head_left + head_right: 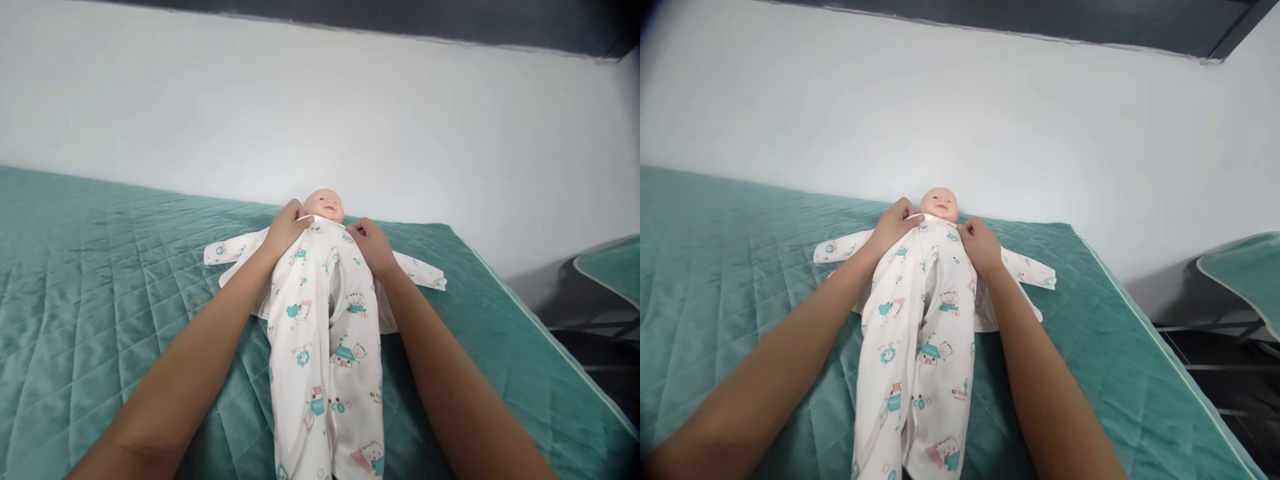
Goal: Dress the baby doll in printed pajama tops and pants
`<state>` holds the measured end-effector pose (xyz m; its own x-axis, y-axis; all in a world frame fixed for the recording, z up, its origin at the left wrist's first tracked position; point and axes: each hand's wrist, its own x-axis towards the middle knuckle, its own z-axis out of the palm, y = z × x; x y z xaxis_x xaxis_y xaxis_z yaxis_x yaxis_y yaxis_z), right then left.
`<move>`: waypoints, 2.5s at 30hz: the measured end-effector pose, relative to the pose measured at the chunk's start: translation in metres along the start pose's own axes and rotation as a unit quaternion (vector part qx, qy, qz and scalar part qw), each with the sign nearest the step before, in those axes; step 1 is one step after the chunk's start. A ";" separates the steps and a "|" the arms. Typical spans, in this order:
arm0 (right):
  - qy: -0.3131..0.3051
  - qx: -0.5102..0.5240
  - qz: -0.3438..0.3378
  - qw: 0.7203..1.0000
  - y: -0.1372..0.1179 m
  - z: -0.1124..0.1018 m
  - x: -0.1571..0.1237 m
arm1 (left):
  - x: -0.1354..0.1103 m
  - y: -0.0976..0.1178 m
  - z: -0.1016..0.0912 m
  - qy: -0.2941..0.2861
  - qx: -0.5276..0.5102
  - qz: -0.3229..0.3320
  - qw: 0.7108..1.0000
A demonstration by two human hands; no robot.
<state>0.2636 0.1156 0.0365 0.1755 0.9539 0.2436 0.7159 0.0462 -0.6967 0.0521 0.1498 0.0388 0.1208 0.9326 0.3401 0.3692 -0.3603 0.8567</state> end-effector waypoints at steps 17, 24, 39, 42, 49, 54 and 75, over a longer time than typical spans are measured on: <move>0.000 0.174 -0.117 0.978 -0.025 -0.033 -0.244 | -0.097 -0.024 -0.034 0.021 0.223 0.129 0.966; -0.045 0.115 -0.160 0.979 -0.040 -0.033 -0.338 | -0.217 0.023 -0.036 0.134 0.128 0.076 0.980; 0.020 -0.191 -0.194 0.962 -0.073 -0.012 -0.333 | -0.340 0.069 -0.032 0.003 -0.011 0.022 1.000; 0.019 -0.188 -0.200 0.961 -0.077 -0.008 -0.327 | -0.342 0.071 -0.035 0.015 -0.042 0.015 0.999; 0.028 -0.128 -0.261 0.956 -0.088 -0.027 -0.338 | -0.358 0.070 -0.052 0.044 -0.056 -0.001 0.997; -0.012 -0.074 -0.268 0.961 -0.087 -0.041 -0.349 | -0.369 0.067 -0.053 0.033 -0.012 0.009 0.999; -0.022 0.026 -0.121 0.992 -0.049 -0.052 -0.329 | -0.316 0.126 -0.014 -0.127 0.230 0.107 0.959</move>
<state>0.2064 -0.2159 0.0255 -0.0279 0.9250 0.3790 0.6977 0.2896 -0.6552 0.0474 -0.1909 0.0452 0.4389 0.8342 0.3338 0.6705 -0.5514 0.4964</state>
